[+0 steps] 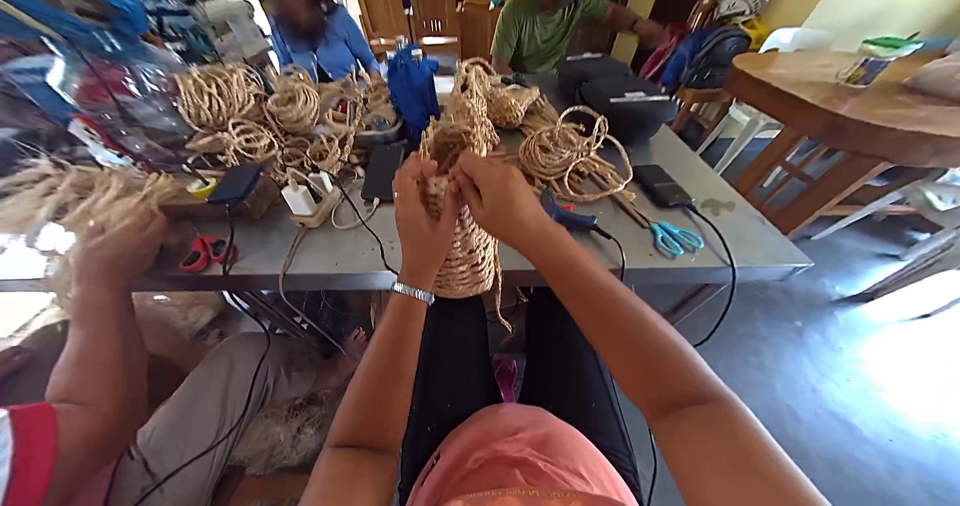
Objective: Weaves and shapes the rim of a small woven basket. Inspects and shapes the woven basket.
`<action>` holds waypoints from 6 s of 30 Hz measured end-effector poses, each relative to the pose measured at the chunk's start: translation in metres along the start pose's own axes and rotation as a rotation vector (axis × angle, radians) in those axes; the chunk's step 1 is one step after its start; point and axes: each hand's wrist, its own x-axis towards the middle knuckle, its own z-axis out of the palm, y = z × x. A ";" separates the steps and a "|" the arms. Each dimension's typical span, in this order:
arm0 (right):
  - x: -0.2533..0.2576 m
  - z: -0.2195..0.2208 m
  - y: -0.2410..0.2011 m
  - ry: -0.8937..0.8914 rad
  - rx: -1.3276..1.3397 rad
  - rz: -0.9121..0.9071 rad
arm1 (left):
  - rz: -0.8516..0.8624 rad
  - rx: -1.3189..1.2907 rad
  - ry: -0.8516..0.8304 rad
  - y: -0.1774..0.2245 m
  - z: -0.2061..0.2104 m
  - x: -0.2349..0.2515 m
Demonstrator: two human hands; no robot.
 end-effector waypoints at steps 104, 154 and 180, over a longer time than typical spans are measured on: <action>-0.031 0.060 0.012 0.490 0.121 0.011 | 0.101 0.229 0.000 -0.006 0.012 -0.008; -0.032 0.061 0.009 0.509 0.147 0.015 | 0.097 0.232 -0.001 -0.005 0.012 -0.008; -0.031 0.063 0.012 0.515 0.145 0.006 | 0.104 0.228 0.004 -0.006 0.013 -0.008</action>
